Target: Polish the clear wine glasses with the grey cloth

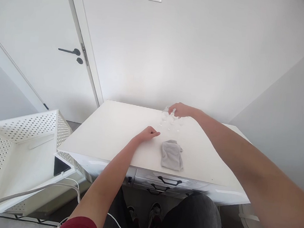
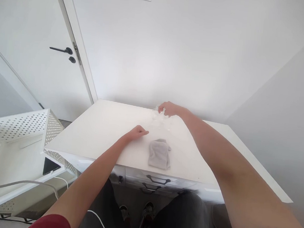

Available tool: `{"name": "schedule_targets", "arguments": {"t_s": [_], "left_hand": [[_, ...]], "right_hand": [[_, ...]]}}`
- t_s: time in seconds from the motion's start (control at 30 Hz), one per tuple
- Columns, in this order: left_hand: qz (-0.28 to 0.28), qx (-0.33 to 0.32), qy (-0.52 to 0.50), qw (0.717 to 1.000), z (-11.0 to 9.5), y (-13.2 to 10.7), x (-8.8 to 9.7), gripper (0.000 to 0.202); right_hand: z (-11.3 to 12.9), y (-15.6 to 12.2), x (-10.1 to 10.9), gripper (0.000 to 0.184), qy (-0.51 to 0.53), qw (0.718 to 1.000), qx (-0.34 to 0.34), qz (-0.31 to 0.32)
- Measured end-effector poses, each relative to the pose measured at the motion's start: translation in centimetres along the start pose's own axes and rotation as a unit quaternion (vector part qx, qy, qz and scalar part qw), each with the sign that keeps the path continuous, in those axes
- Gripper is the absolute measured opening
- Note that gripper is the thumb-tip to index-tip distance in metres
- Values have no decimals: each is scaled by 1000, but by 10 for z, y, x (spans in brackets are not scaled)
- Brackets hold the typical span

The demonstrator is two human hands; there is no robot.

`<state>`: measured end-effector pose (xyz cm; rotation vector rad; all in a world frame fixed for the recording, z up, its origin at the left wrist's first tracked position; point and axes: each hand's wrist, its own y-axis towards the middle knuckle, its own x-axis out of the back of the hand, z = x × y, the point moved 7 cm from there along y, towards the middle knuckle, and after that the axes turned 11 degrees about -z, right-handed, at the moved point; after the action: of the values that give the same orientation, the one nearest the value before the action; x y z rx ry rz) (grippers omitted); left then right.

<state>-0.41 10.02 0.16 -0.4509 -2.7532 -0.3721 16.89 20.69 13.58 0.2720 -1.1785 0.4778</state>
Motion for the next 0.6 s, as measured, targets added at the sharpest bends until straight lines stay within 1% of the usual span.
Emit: {"name": "schedule_targets", "arguments": {"t_s": [0.07,0.1,0.2,0.33,0.43,0.6], "left_hand": [[32,-11,-10,999,-3,-2,-3,58],[39,-12,-13,999,-4,-2,-4,58],[47,-9,-13,999,-4,-3,-5,58],[71,-13,-16,997,-4,-4,-9,56],[75,-14,-12,997,-3,-4,-10,57],[65,-8,-2,998,-6,-5,-10,56]], "right_hand": [[18,12,-5,30,-6,1000,17,6],[27,19,-8,30,-7,1000,28,9],[55,39,-18,30,-1,998,58,23],[98,62,-31,31,6,994,100,36],[131,77,-42,34,-2,991,128,38],[183,93,-59,41,-21,984,166,59]]}}
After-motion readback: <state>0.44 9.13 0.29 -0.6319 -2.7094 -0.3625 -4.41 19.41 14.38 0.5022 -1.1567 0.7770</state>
